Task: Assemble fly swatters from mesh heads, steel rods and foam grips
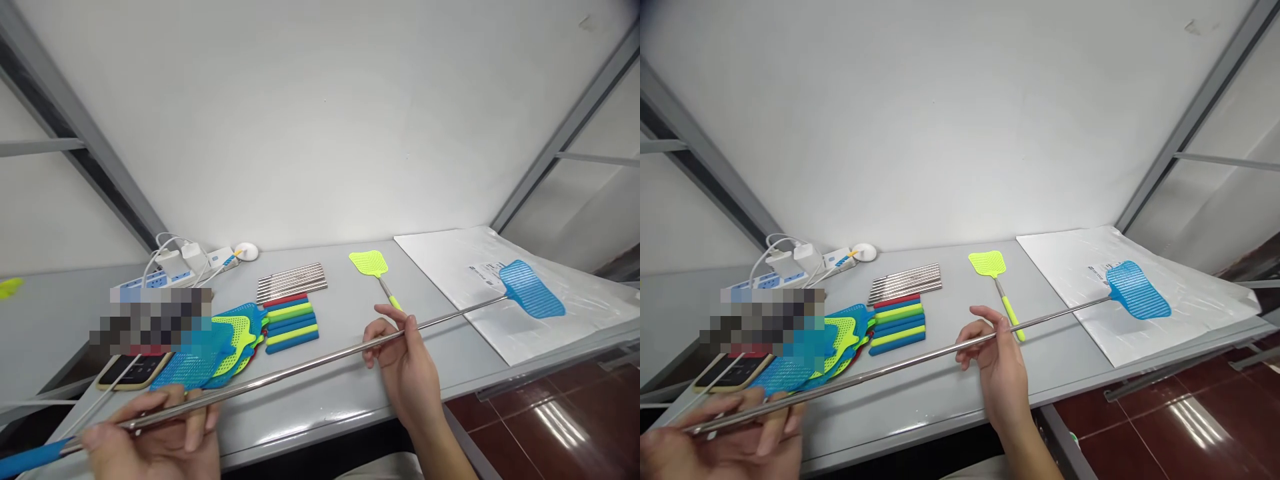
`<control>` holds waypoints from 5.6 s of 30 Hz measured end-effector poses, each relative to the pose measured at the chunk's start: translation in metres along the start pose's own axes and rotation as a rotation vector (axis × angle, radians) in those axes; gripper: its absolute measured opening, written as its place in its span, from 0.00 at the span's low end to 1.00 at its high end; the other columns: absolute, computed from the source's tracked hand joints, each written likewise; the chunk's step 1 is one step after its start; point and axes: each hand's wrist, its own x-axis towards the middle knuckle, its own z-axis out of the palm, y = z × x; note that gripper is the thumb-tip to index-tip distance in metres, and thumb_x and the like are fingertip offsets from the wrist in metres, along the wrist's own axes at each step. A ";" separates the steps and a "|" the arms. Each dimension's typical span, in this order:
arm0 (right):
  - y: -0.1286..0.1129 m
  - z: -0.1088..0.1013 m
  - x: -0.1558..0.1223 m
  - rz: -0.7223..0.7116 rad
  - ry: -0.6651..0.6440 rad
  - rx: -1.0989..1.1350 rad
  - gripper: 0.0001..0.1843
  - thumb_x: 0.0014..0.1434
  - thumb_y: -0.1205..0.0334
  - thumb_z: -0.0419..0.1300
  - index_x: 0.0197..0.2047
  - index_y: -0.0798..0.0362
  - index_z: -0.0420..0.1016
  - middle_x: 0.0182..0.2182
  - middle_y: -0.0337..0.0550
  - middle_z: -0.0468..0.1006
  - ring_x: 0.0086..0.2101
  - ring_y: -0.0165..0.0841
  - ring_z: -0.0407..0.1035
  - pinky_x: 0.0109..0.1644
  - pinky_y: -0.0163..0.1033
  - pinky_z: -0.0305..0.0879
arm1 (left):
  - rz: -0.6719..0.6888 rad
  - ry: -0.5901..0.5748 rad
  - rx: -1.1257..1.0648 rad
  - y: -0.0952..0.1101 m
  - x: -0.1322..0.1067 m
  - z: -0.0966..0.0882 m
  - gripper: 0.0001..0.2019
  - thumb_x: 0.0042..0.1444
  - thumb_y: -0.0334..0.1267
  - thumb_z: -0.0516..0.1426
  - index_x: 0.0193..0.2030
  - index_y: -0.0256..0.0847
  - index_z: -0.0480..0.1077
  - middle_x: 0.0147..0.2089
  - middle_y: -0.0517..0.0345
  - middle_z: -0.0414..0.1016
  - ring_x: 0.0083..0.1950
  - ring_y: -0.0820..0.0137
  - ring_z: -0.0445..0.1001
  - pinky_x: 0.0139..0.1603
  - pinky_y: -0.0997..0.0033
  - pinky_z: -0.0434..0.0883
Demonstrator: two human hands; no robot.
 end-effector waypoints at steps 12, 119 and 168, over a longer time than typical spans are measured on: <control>0.012 -0.013 -0.008 0.061 0.007 -0.099 0.22 0.65 0.42 0.55 0.34 0.52 0.75 0.17 0.35 0.64 0.21 0.27 0.59 0.29 0.35 0.56 | -0.159 -0.191 0.139 -0.020 -0.033 0.010 0.18 0.54 0.54 0.63 0.44 0.44 0.72 0.35 0.59 0.75 0.19 0.77 0.63 0.25 0.70 0.67; 0.013 0.007 -0.029 -0.027 -0.392 -0.261 0.08 0.50 0.70 0.71 0.31 0.46 0.82 0.28 0.40 0.78 0.29 0.32 0.70 0.31 0.37 0.65 | -0.482 -0.140 -0.224 -0.024 -0.090 0.042 0.19 0.57 0.54 0.61 0.30 0.38 0.72 0.15 0.71 0.51 0.14 0.83 0.48 0.18 0.81 0.57; -0.009 0.008 -0.005 -0.115 -0.044 -0.423 0.12 0.68 0.49 0.52 0.46 0.47 0.68 0.38 0.42 0.79 0.41 0.36 0.73 0.46 0.42 0.69 | -0.370 -0.516 0.012 -0.043 -0.055 0.026 0.25 0.53 0.52 0.64 0.57 0.53 0.69 0.36 0.64 0.70 0.16 0.84 0.60 0.20 0.79 0.62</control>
